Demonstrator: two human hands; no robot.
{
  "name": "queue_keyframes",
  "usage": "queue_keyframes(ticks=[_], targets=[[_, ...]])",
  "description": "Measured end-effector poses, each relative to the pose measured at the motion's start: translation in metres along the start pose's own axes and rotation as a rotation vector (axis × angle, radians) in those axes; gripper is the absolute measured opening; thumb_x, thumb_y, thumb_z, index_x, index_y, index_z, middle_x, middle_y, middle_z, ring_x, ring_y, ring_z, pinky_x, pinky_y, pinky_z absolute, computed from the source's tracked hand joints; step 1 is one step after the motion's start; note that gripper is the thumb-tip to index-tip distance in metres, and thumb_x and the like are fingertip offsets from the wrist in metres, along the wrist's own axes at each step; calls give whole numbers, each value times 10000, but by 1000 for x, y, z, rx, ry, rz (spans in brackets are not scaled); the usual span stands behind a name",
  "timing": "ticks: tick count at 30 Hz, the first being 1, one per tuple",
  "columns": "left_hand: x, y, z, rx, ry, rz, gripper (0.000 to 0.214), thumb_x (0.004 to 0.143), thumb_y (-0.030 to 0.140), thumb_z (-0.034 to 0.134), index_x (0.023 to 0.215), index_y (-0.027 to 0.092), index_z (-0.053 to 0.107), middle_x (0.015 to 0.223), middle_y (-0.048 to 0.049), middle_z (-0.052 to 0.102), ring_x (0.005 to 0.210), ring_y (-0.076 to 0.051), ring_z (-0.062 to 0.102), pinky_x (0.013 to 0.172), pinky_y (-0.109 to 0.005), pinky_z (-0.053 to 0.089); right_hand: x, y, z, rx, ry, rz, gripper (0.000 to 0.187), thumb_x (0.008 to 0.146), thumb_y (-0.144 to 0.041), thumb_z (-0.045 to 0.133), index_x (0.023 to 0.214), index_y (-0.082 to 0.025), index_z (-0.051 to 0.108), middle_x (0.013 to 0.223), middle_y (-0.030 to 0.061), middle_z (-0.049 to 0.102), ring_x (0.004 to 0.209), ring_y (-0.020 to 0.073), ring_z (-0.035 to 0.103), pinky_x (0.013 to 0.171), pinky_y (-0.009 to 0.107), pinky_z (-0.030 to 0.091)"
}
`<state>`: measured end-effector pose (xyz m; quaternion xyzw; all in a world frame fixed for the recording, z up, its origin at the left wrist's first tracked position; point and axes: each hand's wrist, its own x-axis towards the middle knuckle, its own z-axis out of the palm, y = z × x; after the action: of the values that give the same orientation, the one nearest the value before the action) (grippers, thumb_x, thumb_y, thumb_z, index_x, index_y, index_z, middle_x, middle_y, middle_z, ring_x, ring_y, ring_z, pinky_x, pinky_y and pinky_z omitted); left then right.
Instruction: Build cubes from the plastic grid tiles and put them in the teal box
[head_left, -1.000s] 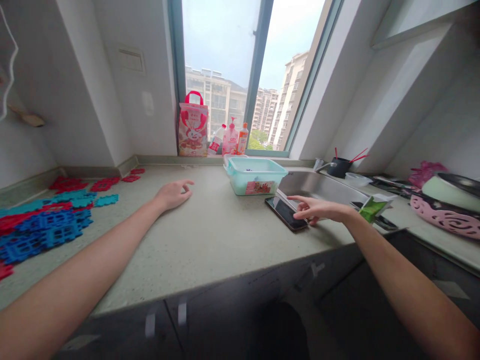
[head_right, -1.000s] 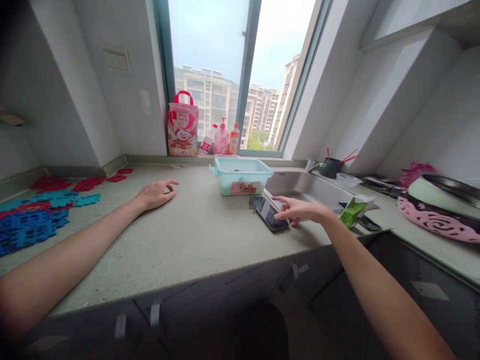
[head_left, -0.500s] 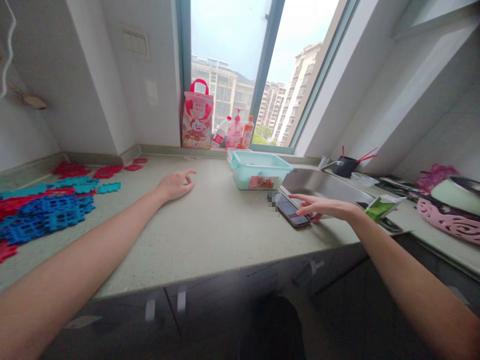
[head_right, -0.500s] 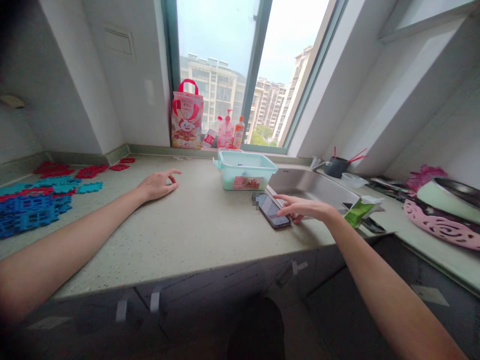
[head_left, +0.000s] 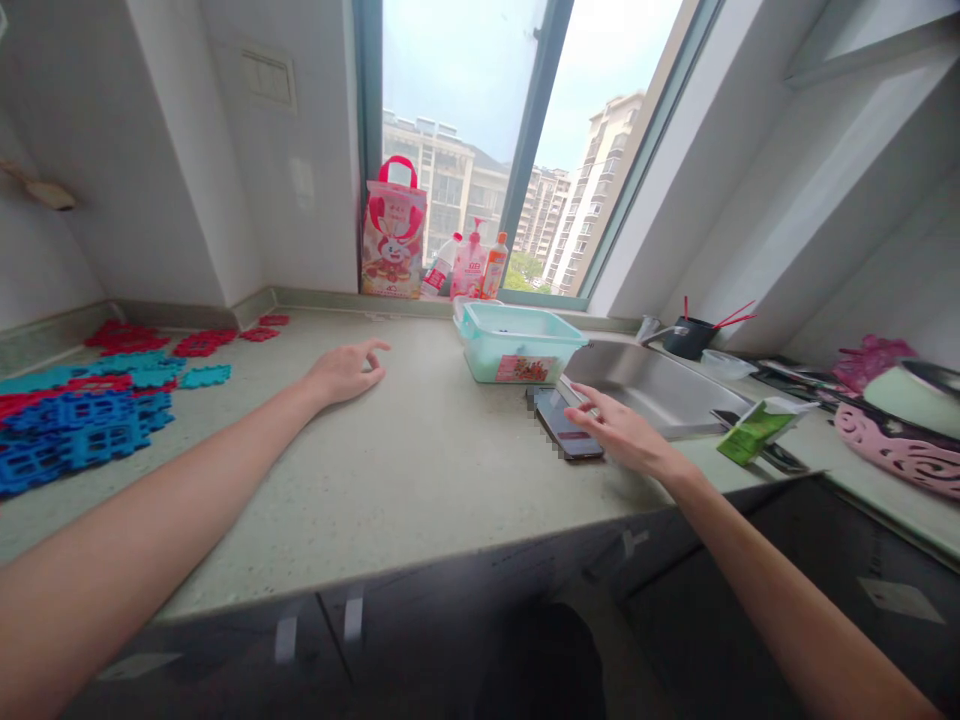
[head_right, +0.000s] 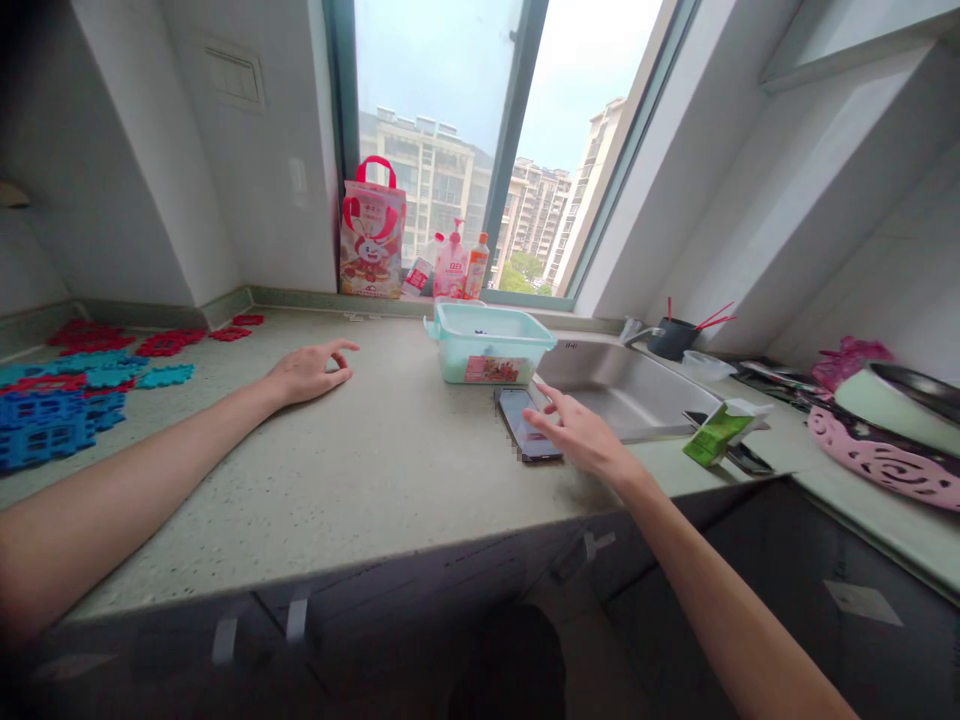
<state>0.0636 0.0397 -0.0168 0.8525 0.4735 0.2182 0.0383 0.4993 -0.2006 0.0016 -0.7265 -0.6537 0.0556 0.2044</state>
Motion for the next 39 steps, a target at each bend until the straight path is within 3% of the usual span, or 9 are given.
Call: queue_keyframes(ticks=[3,6,9,12,14,18,22,33,39], targets=[[-1,2,-1,5,9,-3,572,890,450,588,1441,298,603,1148,-7,800,984,-254,740,886,-332,514,33,10,0,155,-10,-149,645,1047,-615,354,1499,-245,626,1456,108,654,1352,314,602,1191,441,424],[-2,4,-1,9,4,-10,561,895,454,583,1434,301,606,1152,-4,800,994,-252,743,884,-327,515,60,14,9,242,-87,-235,623,1040,-640,380,1418,-264,703,1519,85,622,1452,325,517,1275,483,318],[-2,6,0,21,2,-25,541,905,459,575,1424,310,613,1154,0,801,991,-247,741,876,-326,514,70,16,17,294,-143,-274,636,992,-702,452,1337,-267,762,1513,81,630,1448,348,511,1284,516,292],[-2,6,0,29,2,-28,534,906,468,571,1414,311,620,1154,1,796,953,-241,737,857,-328,508,67,25,15,418,-126,-290,604,998,-668,420,1096,-257,852,1493,60,643,1425,357,525,1272,511,301],[-1,6,-1,21,-8,-28,542,897,476,573,1411,312,618,1154,4,791,904,-231,730,834,-324,498,62,34,12,510,-46,-291,581,1020,-595,393,976,-258,864,1457,49,665,1395,348,547,1257,494,318],[3,4,-3,-5,-22,-66,571,872,508,570,1405,308,614,1139,4,786,766,-196,699,784,-314,478,56,44,8,532,158,-285,384,984,-486,546,948,-272,864,1278,73,735,1239,319,638,1168,455,413],[5,4,-4,-7,-19,-92,598,851,537,570,1403,310,614,1131,-5,786,733,-192,693,770,-311,475,56,41,9,494,250,-256,325,934,-453,609,826,-275,860,1139,80,749,1135,305,666,1099,441,461],[6,4,-5,17,-35,-104,569,868,532,581,1402,339,597,1137,43,779,757,-174,675,775,-295,448,53,41,9,468,208,-271,321,882,-478,662,705,-285,847,1100,77,741,1041,280,662,1014,434,504],[6,6,-5,19,-38,-117,569,858,553,573,1387,347,605,1128,47,776,766,-183,681,769,-297,442,56,44,9,490,174,-270,324,895,-473,660,710,-281,844,1162,68,742,1090,285,650,1056,449,485]])
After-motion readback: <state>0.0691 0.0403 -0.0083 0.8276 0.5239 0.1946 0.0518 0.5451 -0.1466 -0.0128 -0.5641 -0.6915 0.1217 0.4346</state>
